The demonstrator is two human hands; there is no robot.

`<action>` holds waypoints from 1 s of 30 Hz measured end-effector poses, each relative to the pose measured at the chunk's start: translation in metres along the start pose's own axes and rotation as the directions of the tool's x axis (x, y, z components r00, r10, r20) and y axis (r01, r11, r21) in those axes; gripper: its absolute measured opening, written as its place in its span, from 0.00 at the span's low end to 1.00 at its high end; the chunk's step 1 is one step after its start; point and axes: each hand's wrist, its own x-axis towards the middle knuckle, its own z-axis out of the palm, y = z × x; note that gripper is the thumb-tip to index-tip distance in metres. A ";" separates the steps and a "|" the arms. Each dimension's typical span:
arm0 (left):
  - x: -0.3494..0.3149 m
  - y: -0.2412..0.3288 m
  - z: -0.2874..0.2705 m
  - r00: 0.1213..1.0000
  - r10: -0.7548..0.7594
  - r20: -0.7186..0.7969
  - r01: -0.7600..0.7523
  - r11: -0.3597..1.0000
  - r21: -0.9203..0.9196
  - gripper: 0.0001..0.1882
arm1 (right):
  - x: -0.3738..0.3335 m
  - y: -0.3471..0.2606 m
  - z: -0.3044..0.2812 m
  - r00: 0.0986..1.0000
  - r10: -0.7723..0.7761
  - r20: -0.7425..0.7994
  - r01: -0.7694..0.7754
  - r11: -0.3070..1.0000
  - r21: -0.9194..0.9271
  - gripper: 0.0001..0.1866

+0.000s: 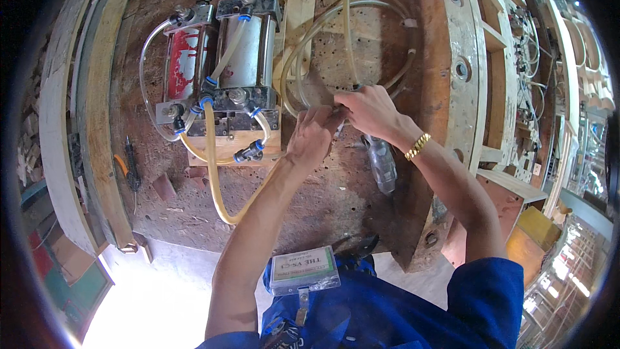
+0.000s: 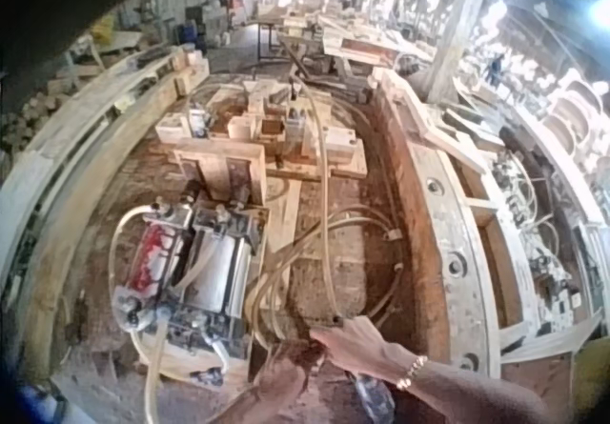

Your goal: The person connects a transparent hose to a pneumatic device and secures it with a handheld tool. They then attach a second hose to a different port on the same device and secure it in the same manner. The person works at a cluttered wooden workbench in a workshop.

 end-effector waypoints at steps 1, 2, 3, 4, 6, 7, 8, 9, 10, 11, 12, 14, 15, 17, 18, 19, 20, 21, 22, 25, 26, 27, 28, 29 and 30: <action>0.001 0.001 -0.001 1.000 -0.003 0.008 0.003 1.000 -0.008 0.20 | 0.004 0.001 -0.002 0.999 -0.014 0.046 0.014 1.000 -0.012 0.05; 0.002 0.001 -0.003 1.000 -0.014 -0.009 0.014 0.999 -0.038 0.20 | 0.009 0.001 -0.004 0.999 -0.030 0.040 0.030 0.999 -0.012 0.05; 0.002 0.003 -0.004 0.999 -0.033 0.001 0.033 0.998 -0.061 0.20 | 0.011 0.001 -0.005 0.998 -0.032 0.057 0.033 0.999 -0.014 0.05; 0.002 0.004 -0.005 0.997 -0.068 0.039 0.071 0.994 -0.079 0.20 | 0.013 0.001 -0.006 0.996 -0.024 0.089 0.025 1.000 -0.013 0.05; 0.002 0.005 -0.007 0.992 -0.108 0.071 0.115 0.988 -0.105 0.21 | 0.013 0.001 -0.005 0.996 -0.055 0.077 0.056 0.998 -0.013 0.05; 0.002 0.006 -0.007 0.986 -0.134 0.103 0.146 0.983 -0.115 0.21 | 0.013 0.001 -0.004 0.996 -0.047 0.076 0.049 0.999 -0.022 0.05; 0.001 0.006 -0.007 0.986 -0.124 0.110 0.135 0.986 -0.101 0.21 | 0.009 0.001 -0.002 0.994 -0.093 0.054 0.094 0.995 -0.016 0.05; 0.001 0.005 -0.007 0.988 -0.113 0.108 0.123 0.989 -0.084 0.21 | 0.007 0.001 0.000 0.991 -0.128 0.027 0.129 0.991 -0.029 0.06; 0.001 0.004 -0.006 0.980 -0.122 0.157 0.132 0.990 -0.053 0.22 | 0.004 0.002 0.003 0.990 -0.135 0.044 0.137 0.989 -0.051 0.06; 0.002 0.003 -0.005 0.993 -0.091 0.073 0.097 0.992 -0.086 0.22 | 0.002 0.003 0.005 0.982 -0.186 -0.011 0.185 0.982 -0.046 0.06; 0.002 0.002 -0.004 0.996 -0.083 0.043 0.088 0.991 -0.105 0.22 | 0.000 0.004 0.008 0.978 -0.209 -0.020 0.208 0.977 -0.046 0.06; 0.002 0.002 -0.003 0.996 -0.092 0.001 0.091 0.986 -0.137 0.22 | -0.002 0.006 0.012 0.971 -0.235 -0.051 0.235 0.972 -0.019 0.05; 0.002 0.002 -0.002 0.994 -0.107 -0.008 0.104 0.982 -0.154 0.21 | -0.003 0.007 0.013 0.969 -0.235 -0.071 0.236 0.972 0.008 0.05; 0.002 0.002 -0.002 0.992 -0.128 -0.013 0.124 0.974 -0.190 0.21 | -0.003 0.008 0.014 0.975 -0.213 -0.066 0.214 0.977 0.011 0.05; 0.002 0.003 -0.003 0.990 -0.138 -0.005 0.133 0.969 -0.210 0.21 | -0.004 0.008 0.014 0.981 -0.191 -0.039 0.190 0.982 -0.010 0.05; 0.003 0.003 -0.005 0.982 -0.176 0.061 0.186 0.954 -0.235 0.21 | -0.004 0.008 0.014 0.985 -0.170 -0.013 0.169 0.985 -0.032 0.04; 0.003 0.004 -0.006 0.985 -0.169 0.034 0.173 0.957 -0.234 0.21 | -0.005 0.008 0.014 0.988 -0.150 -0.028 0.150 0.989 -0.019 0.04; 0.003 0.005 -0.008 0.979 -0.192 0.067 0.202 0.949 -0.241 0.22 | -0.006 0.007 0.013 0.991 -0.131 -0.041 0.131 0.991 -0.005 0.04; 0.002 0.006 -0.009 0.968 -0.220 0.120 0.244 0.937 -0.249 0.22 | -0.007 0.007 0.012 0.997 -0.081 -0.009 0.081 0.997 0.003 0.04; 0.000 0.009 -0.008 0.968 -0.241 0.066 0.249 0.930 -0.271 0.22 | -0.006 0.007 0.004 0.997 -0.025 -0.070 0.028 0.999 0.037 0.05; -0.001 0.010 -0.006 0.960 -0.275 0.058 0.279 0.906 -0.318 0.22 | -0.002 0.009 0.000 0.996 0.078 -0.052 -0.071 0.989 0.133 0.08; -0.002 0.010 -0.003 0.947 -0.318 0.055 0.315 0.872 -0.374 0.22 | 0.002 0.010 -0.005 0.997 0.059 -0.055 -0.050 0.987 0.154 0.08; -0.003 0.008 0.000 0.929 -0.360 0.085 0.360 0.826 -0.434 0.22 | 0.006 0.010 -0.011 0.997 0.066 -0.042 -0.058 0.984 0.169 0.09; -0.003 0.007 0.003 0.955 -0.295 0.008 0.277 0.885 -0.374 0.21 | 0.011 0.011 -0.017 0.994 0.104 -0.011 -0.101 0.979 0.174 0.09; -0.003 0.003 0.006 0.973 -0.228 -0.037 0.205 0.926 -0.316 0.21 | 0.015 0.010 -0.022 0.994 0.109 0.013 -0.108 0.949 0.296 0.10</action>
